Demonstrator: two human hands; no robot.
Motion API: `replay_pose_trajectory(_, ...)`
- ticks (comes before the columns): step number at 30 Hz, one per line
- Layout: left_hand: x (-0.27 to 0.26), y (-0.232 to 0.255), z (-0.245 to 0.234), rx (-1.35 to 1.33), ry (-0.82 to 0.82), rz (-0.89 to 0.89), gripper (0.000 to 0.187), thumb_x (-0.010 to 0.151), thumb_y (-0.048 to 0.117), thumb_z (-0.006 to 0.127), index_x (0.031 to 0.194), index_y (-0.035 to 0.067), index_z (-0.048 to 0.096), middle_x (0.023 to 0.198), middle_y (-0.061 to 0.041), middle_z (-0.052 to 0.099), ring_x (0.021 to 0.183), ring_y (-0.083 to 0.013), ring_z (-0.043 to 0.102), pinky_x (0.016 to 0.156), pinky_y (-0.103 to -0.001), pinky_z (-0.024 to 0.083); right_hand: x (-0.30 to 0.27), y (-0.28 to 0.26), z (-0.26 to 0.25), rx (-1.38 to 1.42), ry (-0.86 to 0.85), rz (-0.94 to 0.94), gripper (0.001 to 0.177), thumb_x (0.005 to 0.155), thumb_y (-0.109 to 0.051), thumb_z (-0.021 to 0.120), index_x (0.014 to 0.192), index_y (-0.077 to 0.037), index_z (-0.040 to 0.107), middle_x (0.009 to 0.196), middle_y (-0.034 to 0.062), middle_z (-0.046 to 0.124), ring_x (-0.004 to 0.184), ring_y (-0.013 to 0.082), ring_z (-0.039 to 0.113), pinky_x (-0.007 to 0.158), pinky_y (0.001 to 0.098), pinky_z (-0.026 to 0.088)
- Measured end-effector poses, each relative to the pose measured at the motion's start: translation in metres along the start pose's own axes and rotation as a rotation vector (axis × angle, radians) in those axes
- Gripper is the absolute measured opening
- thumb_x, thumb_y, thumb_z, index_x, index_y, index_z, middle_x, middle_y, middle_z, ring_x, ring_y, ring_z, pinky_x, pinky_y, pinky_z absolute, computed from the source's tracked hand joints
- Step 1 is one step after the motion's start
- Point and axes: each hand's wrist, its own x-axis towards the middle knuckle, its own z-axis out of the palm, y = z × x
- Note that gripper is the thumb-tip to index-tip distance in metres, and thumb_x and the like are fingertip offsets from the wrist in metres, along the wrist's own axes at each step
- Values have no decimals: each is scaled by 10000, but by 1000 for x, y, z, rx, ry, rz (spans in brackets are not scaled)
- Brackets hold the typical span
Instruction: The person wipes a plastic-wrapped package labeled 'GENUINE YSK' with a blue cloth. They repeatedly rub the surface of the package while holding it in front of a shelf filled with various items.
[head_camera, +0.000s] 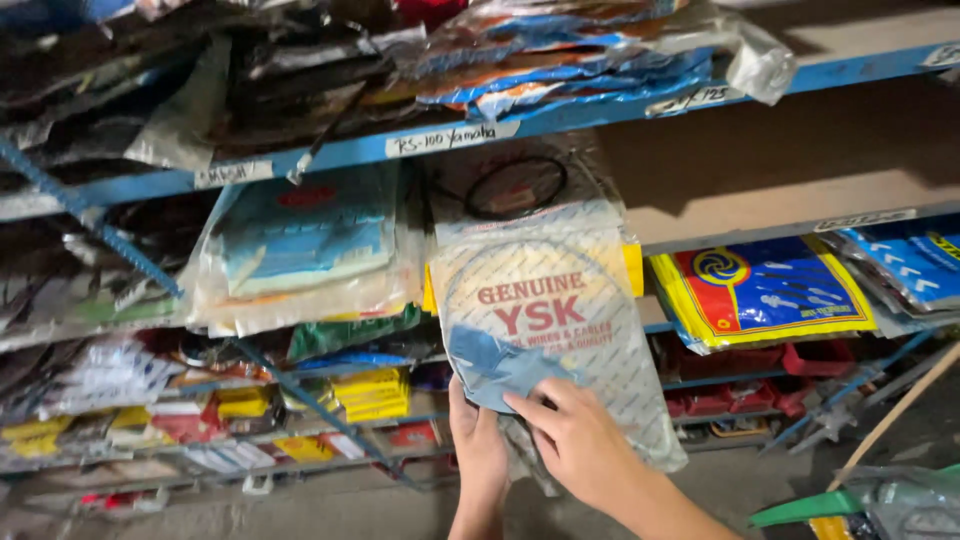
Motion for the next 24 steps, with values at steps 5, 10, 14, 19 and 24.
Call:
replay_pose_trajectory(5, 17, -12, -25, 44, -85, 36, 498, 936, -65, 494, 1431, -22, 472, 1310, -188, 655, 1097, -229, 631, 967, -323, 490, 19, 37, -18, -137, 113, 120, 430, 745, -40, 653, 1156, -132, 736, 864, 98, 667, 653, 301, 630, 618, 409, 518)
replay_pose_trajectory(10, 24, 7, -18, 38, -134, 5, 462, 973, -3, 511, 1432, -39, 468, 1327, -198, 668, 1112, -228, 641, 969, -329, 491, 37, 50, -13, -236, 246, 294, 400, 811, -38, 652, 1202, -84, 722, 1007, 117, 666, 752, 331, 632, 691, 412, 518)
replay_pose_trajectory(14, 27, -1, -25, 45, -123, 44, 426, 989, 9, 513, 1411, -28, 477, 1287, -193, 664, 1086, -228, 647, 953, -331, 514, 34, 10, 19, -153, 120, 134, 481, 777, -11, 664, 1252, -81, 671, 901, 94, 606, 730, 254, 586, 663, 368, 510)
replay_pose_trajectory(19, 27, -5, -31, 155, -9, -13, 446, 975, 12, 514, 1420, -22, 507, 1276, -185, 678, 1046, -222, 646, 939, -326, 513, 18, 30, 12, -115, 31, 170, 297, 881, -60, 644, 1149, -147, 740, 804, 9, 639, 691, 137, 591, 864, 380, 494)
replay_pose_trajectory(24, 26, -3, -27, 69, -71, -36, 375, 996, 24, 520, 1365, -46, 510, 1248, -211, 679, 1043, -245, 645, 919, -355, 518, -1, 50, -23, -79, 149, 440, 349, 818, -53, 667, 1155, -96, 745, 896, 61, 680, 697, 261, 656, 642, 371, 550)
